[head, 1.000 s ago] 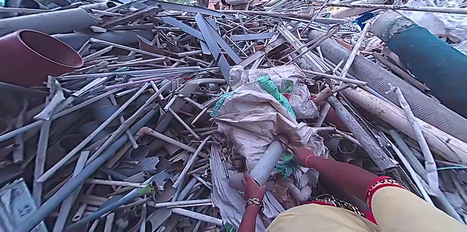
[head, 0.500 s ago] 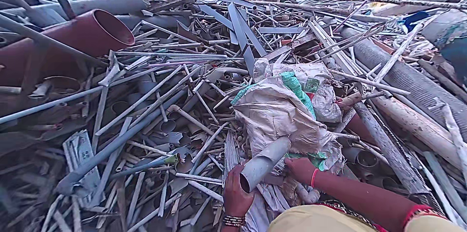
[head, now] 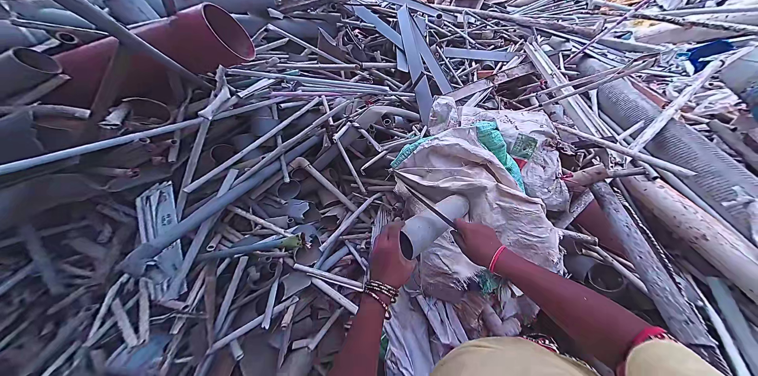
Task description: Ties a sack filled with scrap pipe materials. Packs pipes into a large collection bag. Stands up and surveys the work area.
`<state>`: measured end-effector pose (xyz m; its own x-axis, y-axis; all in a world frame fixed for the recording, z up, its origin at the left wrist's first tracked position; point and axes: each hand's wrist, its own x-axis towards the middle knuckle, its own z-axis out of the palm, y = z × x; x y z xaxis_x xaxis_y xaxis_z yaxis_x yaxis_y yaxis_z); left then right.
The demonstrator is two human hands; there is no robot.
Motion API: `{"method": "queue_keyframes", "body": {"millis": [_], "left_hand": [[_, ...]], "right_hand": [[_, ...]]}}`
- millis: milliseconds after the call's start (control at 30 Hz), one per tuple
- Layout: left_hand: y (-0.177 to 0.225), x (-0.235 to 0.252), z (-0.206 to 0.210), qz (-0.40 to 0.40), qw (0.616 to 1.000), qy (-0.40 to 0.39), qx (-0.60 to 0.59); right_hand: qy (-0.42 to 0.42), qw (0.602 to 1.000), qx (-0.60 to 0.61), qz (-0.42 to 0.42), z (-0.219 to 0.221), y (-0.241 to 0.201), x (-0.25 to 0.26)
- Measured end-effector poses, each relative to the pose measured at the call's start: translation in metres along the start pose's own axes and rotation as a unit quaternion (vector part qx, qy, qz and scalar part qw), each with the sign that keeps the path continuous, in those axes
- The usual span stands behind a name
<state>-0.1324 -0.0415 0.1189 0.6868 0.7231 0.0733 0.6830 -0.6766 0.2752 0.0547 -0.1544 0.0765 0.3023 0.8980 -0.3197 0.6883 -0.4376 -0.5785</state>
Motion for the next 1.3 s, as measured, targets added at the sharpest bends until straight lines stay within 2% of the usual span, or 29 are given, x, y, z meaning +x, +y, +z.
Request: {"method": "queue_keyframes", "body": {"millis": [33,67,167,367,500,567,667,767,833,933,1033,1100,1200,1300], "left_hand": [[0.003,0.021,0.011,-0.053,0.994,-0.097,0.024],[-0.002,0.036,0.019,-0.082,0.986,-0.139,0.03],[-0.018,0.047,0.027,-0.101,0.984,-0.144,0.033],[-0.011,0.018,0.042,-0.124,0.98,-0.151,0.046],[-0.001,0.003,0.047,-0.133,0.979,-0.145,0.046],[0.0,-0.006,0.055,-0.109,0.987,-0.109,0.038],[-0.003,-0.027,0.082,-0.025,0.999,0.017,0.028],[-0.008,-0.029,0.098,0.05,0.992,0.112,0.035],[-0.014,-0.032,0.102,0.07,0.989,0.127,0.041],[-0.019,-0.035,0.105,0.072,0.99,0.114,0.046],[-0.022,-0.035,0.104,0.076,0.989,0.112,0.054],[-0.024,-0.039,0.108,0.08,0.989,0.115,0.052],[-0.027,-0.042,0.118,0.11,0.979,0.16,0.068],[-0.034,-0.041,0.128,0.162,0.953,0.231,0.113]], "right_hand": [[-0.004,1.0,-0.005,0.017,0.001,0.003,0.006],[-0.008,0.999,-0.008,0.034,0.002,0.007,0.01],[-0.017,0.997,-0.002,0.08,0.004,0.023,0.019],[-0.05,0.99,0.009,0.129,0.025,0.051,0.038],[-0.078,0.995,-0.047,0.037,0.037,0.004,0.003],[-0.069,0.995,-0.067,0.026,0.036,0.001,0.005],[-0.05,0.991,-0.075,0.1,0.021,0.032,0.035],[-0.067,0.993,-0.085,0.038,0.015,0.026,0.021],[-0.067,0.995,-0.074,0.023,0.024,0.027,0.018],[-0.055,0.993,-0.061,0.088,0.025,0.047,0.039],[-0.072,0.995,-0.067,0.028,0.028,0.03,0.027],[-0.073,0.994,-0.07,0.031,0.03,0.032,0.027],[-0.067,0.992,-0.078,0.075,0.026,0.038,0.034],[-0.1,0.989,-0.108,-0.005,0.026,0.008,0.011]]}}
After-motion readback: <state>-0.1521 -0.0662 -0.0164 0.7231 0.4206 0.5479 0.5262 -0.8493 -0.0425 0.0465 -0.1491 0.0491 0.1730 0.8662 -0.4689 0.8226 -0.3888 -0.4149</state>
